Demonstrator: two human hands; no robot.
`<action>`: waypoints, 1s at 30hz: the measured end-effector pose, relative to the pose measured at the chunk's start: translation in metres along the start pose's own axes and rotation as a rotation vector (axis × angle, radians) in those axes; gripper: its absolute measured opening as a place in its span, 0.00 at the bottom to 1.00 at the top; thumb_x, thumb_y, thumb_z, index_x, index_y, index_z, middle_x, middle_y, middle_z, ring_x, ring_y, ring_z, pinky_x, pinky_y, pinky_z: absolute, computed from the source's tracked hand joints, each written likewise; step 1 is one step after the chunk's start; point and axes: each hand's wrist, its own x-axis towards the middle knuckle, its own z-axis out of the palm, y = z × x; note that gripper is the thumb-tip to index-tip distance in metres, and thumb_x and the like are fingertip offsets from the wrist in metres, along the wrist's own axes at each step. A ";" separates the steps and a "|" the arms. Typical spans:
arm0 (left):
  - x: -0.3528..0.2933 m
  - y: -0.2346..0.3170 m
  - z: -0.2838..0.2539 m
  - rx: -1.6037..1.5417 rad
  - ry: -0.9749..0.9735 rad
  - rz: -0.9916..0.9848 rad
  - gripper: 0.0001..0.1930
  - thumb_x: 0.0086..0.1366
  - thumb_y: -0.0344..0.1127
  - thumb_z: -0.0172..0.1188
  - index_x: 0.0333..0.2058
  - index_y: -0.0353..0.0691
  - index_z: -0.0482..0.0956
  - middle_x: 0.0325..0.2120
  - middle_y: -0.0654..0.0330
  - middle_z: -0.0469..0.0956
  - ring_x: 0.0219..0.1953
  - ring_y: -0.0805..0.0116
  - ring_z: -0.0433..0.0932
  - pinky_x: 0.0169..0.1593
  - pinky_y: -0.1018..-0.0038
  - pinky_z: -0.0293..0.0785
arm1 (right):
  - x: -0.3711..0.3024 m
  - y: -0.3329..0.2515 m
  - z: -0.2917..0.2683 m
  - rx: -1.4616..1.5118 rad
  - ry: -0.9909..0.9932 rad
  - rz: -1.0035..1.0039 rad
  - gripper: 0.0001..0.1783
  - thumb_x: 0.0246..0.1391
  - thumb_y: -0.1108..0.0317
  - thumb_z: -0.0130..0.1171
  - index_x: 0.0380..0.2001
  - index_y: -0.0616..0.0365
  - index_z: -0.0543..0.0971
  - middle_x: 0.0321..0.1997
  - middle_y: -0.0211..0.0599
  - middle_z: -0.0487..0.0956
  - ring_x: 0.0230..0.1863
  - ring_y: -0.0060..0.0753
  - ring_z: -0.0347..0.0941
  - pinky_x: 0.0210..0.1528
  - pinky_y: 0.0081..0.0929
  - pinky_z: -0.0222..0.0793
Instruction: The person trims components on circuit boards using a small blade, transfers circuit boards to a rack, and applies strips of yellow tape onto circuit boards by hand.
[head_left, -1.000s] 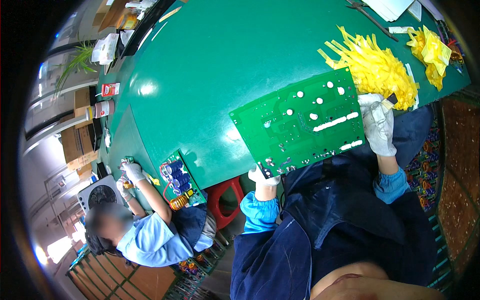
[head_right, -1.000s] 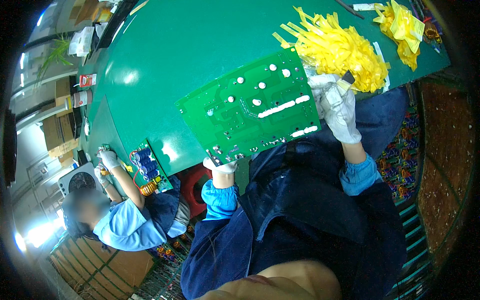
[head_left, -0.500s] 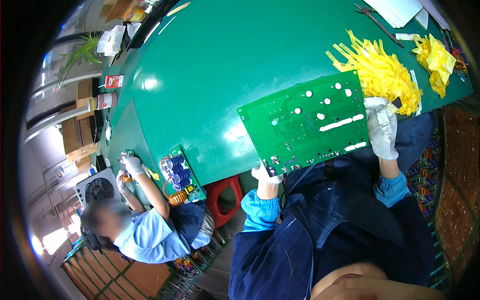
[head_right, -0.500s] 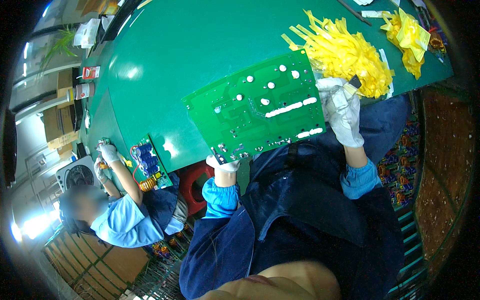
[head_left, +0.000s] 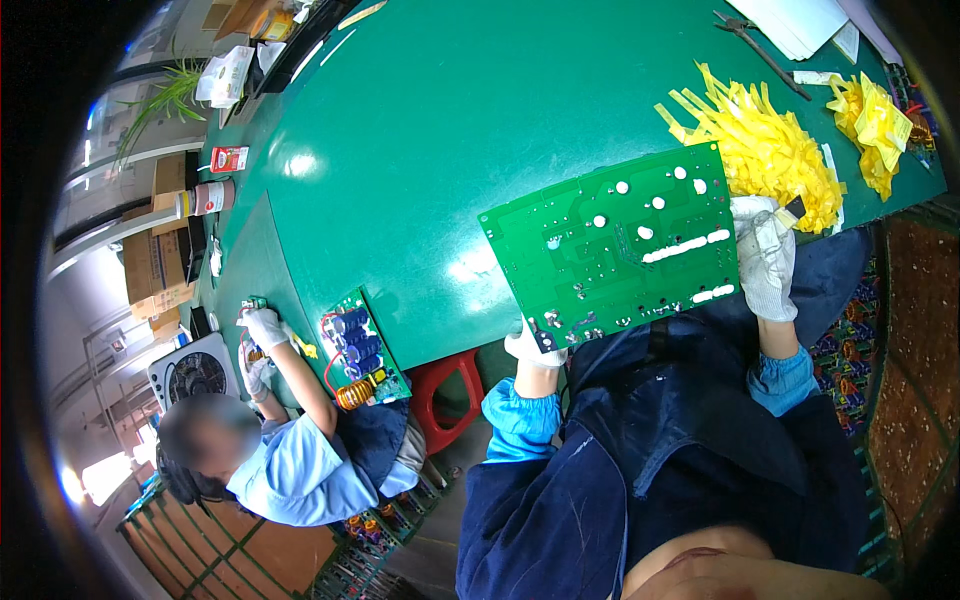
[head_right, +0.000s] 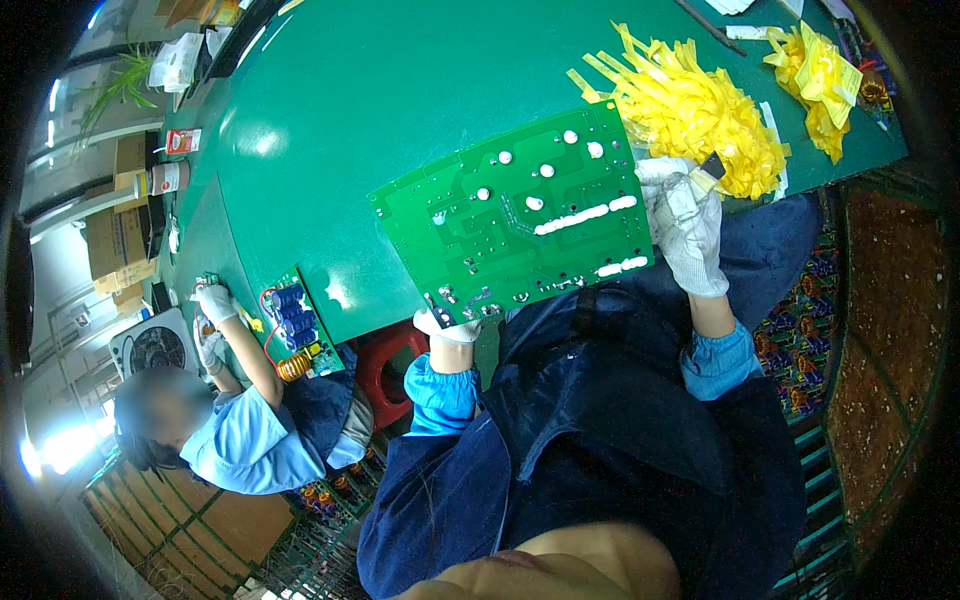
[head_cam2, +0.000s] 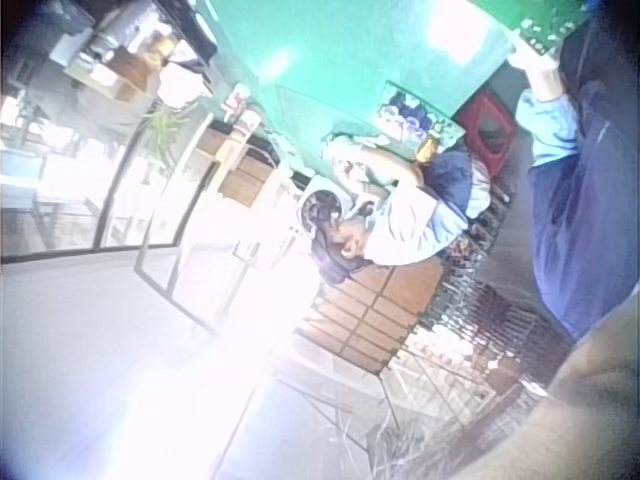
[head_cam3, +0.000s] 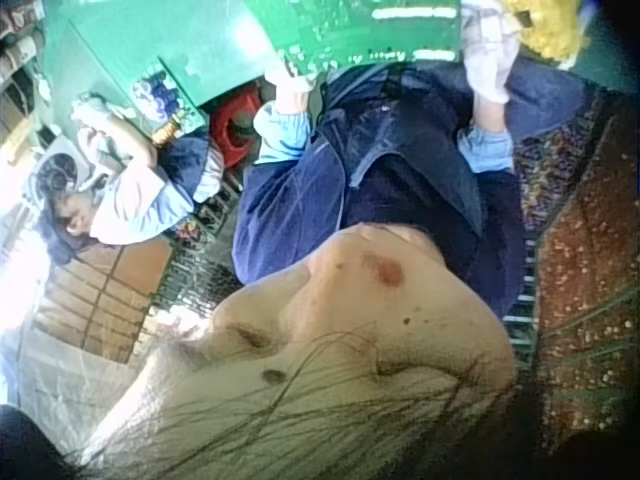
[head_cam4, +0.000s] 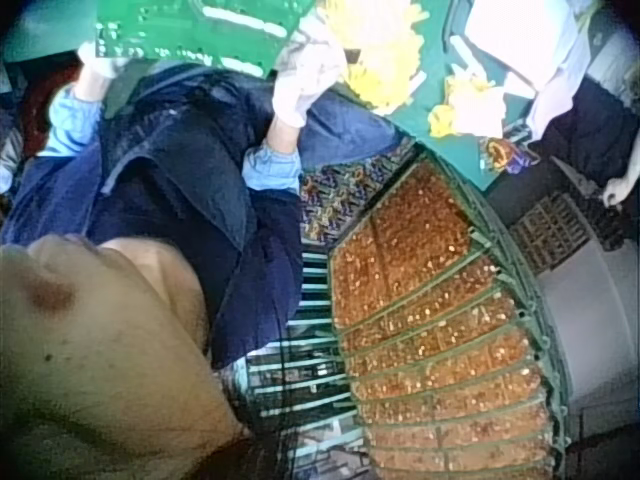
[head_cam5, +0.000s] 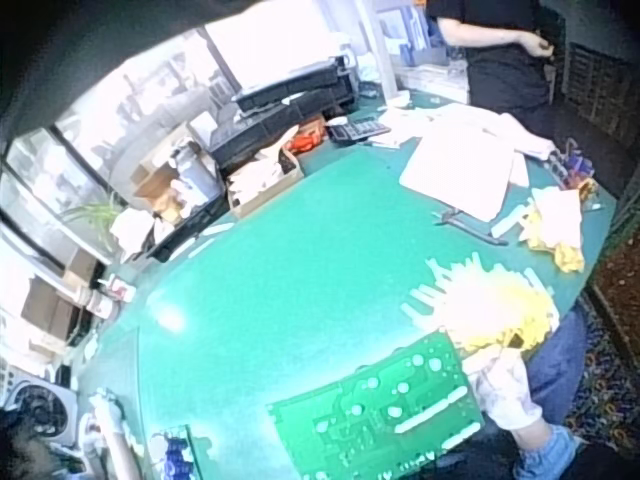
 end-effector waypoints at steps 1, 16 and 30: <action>0.000 0.000 -0.001 0.002 -0.011 0.004 0.33 0.67 0.52 0.30 0.67 0.44 0.54 0.65 0.47 0.57 0.63 0.42 0.61 0.62 0.41 0.59 | 0.000 -0.001 0.001 -0.012 0.004 0.000 0.19 0.65 0.58 0.49 0.50 0.62 0.73 0.46 0.36 0.78 0.47 0.27 0.75 0.51 0.25 0.70; 0.035 -0.033 0.076 0.730 0.939 0.123 0.33 0.66 0.51 0.31 0.67 0.43 0.53 0.66 0.49 0.55 0.65 0.45 0.58 0.66 0.48 0.56 | 0.003 -0.005 0.005 -0.088 -0.008 -0.057 0.20 0.66 0.56 0.48 0.49 0.63 0.73 0.45 0.36 0.78 0.46 0.27 0.74 0.50 0.24 0.69; 0.006 -0.010 0.013 -0.041 -0.081 -0.030 0.39 0.60 0.56 0.35 0.68 0.44 0.52 0.66 0.46 0.54 0.65 0.39 0.57 0.64 0.40 0.54 | 0.000 -0.006 0.007 -0.128 0.058 -0.037 0.19 0.66 0.58 0.48 0.47 0.64 0.75 0.43 0.34 0.79 0.44 0.26 0.74 0.50 0.24 0.69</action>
